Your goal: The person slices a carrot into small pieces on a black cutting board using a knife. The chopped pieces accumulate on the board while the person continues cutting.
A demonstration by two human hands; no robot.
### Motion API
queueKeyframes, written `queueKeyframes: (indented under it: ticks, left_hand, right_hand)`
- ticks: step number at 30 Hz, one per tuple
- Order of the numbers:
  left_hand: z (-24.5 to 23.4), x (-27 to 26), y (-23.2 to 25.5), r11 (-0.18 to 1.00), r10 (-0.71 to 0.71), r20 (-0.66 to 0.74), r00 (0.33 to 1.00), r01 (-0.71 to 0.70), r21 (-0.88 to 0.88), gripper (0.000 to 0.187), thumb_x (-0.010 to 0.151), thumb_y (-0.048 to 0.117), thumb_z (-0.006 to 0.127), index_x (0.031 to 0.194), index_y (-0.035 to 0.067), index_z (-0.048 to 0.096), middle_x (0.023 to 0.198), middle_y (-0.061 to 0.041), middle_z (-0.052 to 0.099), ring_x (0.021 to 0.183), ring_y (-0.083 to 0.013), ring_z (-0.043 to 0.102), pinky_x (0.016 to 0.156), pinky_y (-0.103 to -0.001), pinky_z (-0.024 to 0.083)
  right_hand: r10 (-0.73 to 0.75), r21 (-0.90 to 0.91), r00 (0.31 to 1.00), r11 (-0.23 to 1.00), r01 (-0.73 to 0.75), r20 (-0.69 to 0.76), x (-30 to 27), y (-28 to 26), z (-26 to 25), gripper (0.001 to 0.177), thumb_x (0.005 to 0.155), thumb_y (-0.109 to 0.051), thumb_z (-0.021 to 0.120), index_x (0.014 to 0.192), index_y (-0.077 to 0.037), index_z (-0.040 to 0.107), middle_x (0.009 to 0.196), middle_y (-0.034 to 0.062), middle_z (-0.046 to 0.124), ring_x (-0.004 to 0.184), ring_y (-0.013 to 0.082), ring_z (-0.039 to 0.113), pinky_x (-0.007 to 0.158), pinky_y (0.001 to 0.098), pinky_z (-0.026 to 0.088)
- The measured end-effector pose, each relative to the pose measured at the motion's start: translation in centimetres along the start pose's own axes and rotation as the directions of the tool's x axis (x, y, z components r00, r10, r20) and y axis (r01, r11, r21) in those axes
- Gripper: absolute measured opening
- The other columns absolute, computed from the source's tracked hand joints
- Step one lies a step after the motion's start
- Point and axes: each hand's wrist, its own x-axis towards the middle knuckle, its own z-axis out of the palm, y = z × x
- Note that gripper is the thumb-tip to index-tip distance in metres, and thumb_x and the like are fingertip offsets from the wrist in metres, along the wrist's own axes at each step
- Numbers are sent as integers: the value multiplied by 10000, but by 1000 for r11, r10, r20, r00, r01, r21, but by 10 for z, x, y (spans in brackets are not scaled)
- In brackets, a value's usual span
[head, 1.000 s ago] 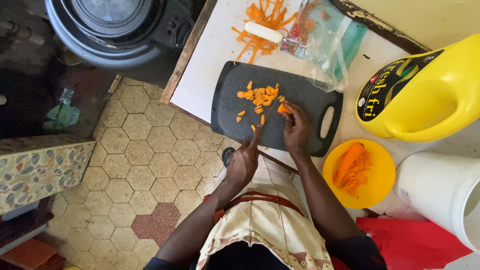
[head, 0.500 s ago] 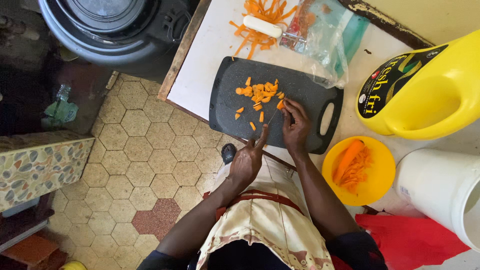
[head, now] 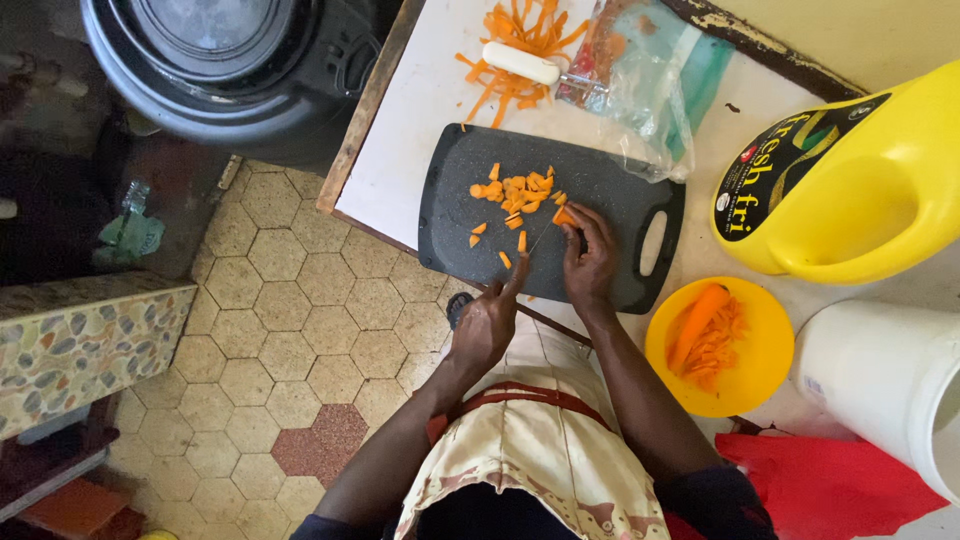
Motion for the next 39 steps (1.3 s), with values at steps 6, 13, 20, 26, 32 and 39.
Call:
queueKeyframes:
  ticks: [6, 13, 20, 26, 32, 39]
  left_hand:
    - [-1, 4, 6, 998, 6, 6, 1000, -7, 67, 844, 1095, 64, 525, 1868, 312, 296, 919, -180, 740, 713, -472, 803, 572, -588, 621]
    - [-16, 3, 24, 984, -21, 66, 998, 9, 176, 956, 1035, -9, 560, 1876, 307, 232, 1066, -205, 769, 803, -453, 845, 625, -573, 686]
    - [-15, 3, 28, 981, -10, 70, 998, -4, 196, 984, 1025, -27, 572, 1885, 283, 206, 1113, -211, 771, 822, -456, 855, 627, -554, 690]
    - [-11, 0, 25, 976, 12, 47, 999, -22, 217, 992, 1024, -24, 582, 1888, 283, 204, 1051, -183, 751, 783, -435, 849, 600, -551, 677]
    - [-21, 4, 37, 969, 8, 64, 998, -23, 245, 1065, 999, -39, 622, 1892, 298, 149, 1098, -188, 742, 770, -437, 845, 582, -549, 685]
    - [7, 16, 21, 969, -14, 93, 996, -10, 248, 1104, 970, -80, 626, 1894, 281, 142, 1068, -201, 758, 764, -481, 847, 599, -567, 699]
  right_hand:
    - [-18, 3, 1000, 1000, 18, -20, -4, 9, 3, 283, 1161, 15, 710, 1437, 22, 774, 1438, 205, 729, 1364, 387, 731, 1128, 448, 634]
    - [-31, 42, 999, 999, 32, -27, -4, 13, 6, 279, 1140, 43, 715, 1412, 48, 779, 1417, 221, 727, 1328, 402, 746, 1079, 443, 657]
    - [2, 82, 999, 997, 1, -37, -6, 10, 4, 315, 1100, 139, 718, 1396, 64, 795, 1417, 240, 742, 1318, 425, 748, 1060, 460, 675]
    - [-46, 40, 997, 998, 49, -68, -5, 14, 8, 272, 1075, 151, 748, 1329, 78, 811, 1379, 240, 770, 1266, 432, 774, 1034, 475, 682]
    - [-13, 79, 997, 997, 19, -80, -3, 9, 6, 270, 1068, 154, 760, 1319, 73, 819, 1385, 235, 776, 1273, 417, 777, 1042, 468, 679]
    - [12, 85, 996, 996, -5, -84, -2, -1, 7, 277, 1077, 155, 749, 1332, 77, 821, 1371, 244, 773, 1276, 433, 774, 1039, 485, 677]
